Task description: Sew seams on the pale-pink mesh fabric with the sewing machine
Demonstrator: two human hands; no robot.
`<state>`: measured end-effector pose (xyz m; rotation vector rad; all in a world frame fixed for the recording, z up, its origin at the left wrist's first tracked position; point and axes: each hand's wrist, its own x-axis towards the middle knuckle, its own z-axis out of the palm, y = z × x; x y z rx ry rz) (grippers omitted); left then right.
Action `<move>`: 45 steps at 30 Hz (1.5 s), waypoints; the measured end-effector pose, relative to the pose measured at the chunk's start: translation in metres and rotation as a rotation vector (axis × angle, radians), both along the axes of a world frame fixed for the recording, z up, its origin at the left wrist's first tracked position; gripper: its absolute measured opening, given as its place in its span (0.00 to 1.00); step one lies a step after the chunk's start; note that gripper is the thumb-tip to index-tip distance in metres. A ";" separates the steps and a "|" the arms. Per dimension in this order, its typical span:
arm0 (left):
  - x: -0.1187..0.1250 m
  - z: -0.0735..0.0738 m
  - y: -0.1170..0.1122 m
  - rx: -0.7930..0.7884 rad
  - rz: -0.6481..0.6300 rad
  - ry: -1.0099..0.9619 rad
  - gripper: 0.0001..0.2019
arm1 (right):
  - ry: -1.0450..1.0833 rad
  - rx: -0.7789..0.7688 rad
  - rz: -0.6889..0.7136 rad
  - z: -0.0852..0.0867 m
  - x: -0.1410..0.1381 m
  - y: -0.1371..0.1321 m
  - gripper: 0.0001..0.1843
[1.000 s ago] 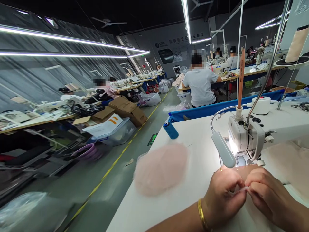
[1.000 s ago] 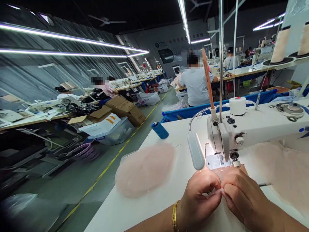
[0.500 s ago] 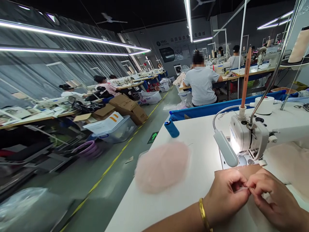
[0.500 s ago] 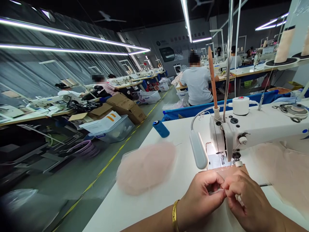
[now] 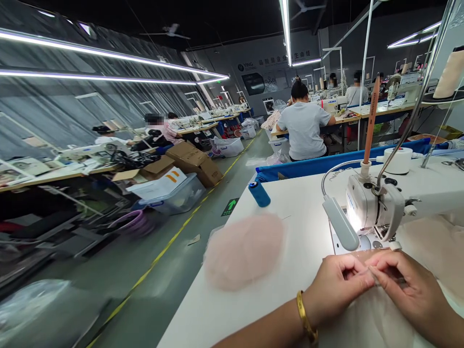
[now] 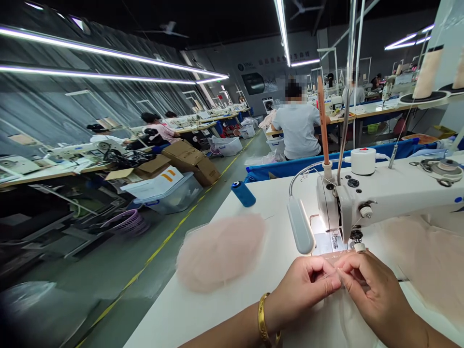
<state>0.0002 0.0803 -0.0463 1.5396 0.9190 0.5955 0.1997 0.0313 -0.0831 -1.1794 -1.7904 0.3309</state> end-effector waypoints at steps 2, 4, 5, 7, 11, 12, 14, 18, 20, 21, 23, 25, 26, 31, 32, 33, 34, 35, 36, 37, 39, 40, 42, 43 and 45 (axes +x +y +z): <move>0.001 -0.002 0.000 0.113 -0.032 0.015 0.24 | -0.025 0.002 -0.028 -0.001 -0.002 0.001 0.06; 0.002 -0.008 0.001 0.301 -0.027 0.078 0.24 | -0.078 -0.017 -0.038 -0.004 -0.004 0.003 0.07; 0.003 -0.012 0.001 0.403 -0.010 0.131 0.24 | -0.116 -0.021 -0.041 -0.006 -0.004 0.006 0.08; 0.004 -0.020 0.001 0.588 0.032 0.266 0.22 | -0.212 -0.027 -0.043 -0.010 -0.006 0.012 0.10; 0.004 -0.027 -0.002 0.818 0.151 0.434 0.11 | -0.311 -0.052 -0.055 -0.013 -0.008 0.025 0.11; 0.003 -0.027 -0.003 0.878 0.173 0.441 0.11 | -0.315 -0.056 -0.058 -0.013 -0.008 0.028 0.10; 0.001 -0.028 -0.004 1.021 0.159 0.429 0.09 | -0.319 -0.061 -0.063 -0.014 -0.007 0.031 0.09; -0.003 -0.030 -0.004 1.165 0.008 0.398 0.09 | -0.336 -0.070 -0.070 -0.017 -0.005 0.033 0.07; -0.005 -0.030 -0.002 1.124 -0.032 0.391 0.09 | -0.345 -0.072 -0.065 -0.020 -0.002 0.034 0.07; -0.006 -0.030 -0.002 1.107 -0.037 0.383 0.08 | -0.349 -0.070 -0.064 -0.021 -0.001 0.034 0.07; -0.007 -0.029 -0.001 1.100 -0.028 0.360 0.08 | -0.362 -0.053 -0.053 -0.022 0.001 0.033 0.09; -0.008 -0.029 0.000 1.113 -0.013 0.342 0.08 | -0.382 -0.024 -0.012 -0.022 0.004 0.032 0.12; -0.008 -0.029 0.000 1.116 -0.009 0.339 0.08 | -0.395 -0.010 0.018 -0.021 0.005 0.031 0.13; -0.009 -0.030 0.000 1.104 -0.018 0.388 0.08 | -0.466 0.091 0.099 -0.018 0.009 0.027 0.17; -0.010 -0.029 0.000 1.101 -0.019 0.413 0.08 | -0.479 0.126 0.093 -0.017 0.009 0.027 0.17; -0.010 -0.029 0.000 1.095 -0.022 0.438 0.07 | -0.492 0.160 0.083 -0.016 0.009 0.027 0.16; -0.010 -0.029 0.000 1.088 -0.027 0.460 0.06 | -0.504 0.190 0.070 -0.015 0.009 0.027 0.16; -0.010 -0.029 0.000 1.081 -0.033 0.475 0.05 | -0.518 0.218 0.055 -0.015 0.009 0.028 0.16; -0.010 -0.029 0.001 1.074 -0.039 0.484 0.04 | -0.534 0.243 0.040 -0.014 0.009 0.028 0.16; -0.010 -0.029 0.001 1.067 -0.043 0.488 0.03 | -0.551 0.266 0.024 -0.013 0.009 0.029 0.16; -0.009 -0.029 0.003 1.055 -0.047 0.493 0.04 | -0.583 0.307 -0.009 -0.012 0.009 0.031 0.17; -0.008 -0.029 0.004 1.048 -0.048 0.495 0.06 | -0.598 0.327 -0.026 -0.011 0.009 0.033 0.18; -0.007 -0.030 0.005 1.034 -0.047 0.500 0.08 | -0.621 0.354 -0.055 -0.012 0.010 0.035 0.18; -0.007 -0.030 0.006 1.029 -0.047 0.503 0.09 | -0.628 0.360 -0.064 -0.012 0.011 0.035 0.18; -0.006 -0.031 0.008 1.022 -0.047 0.511 0.11 | -0.635 0.361 -0.071 -0.015 0.012 0.036 0.18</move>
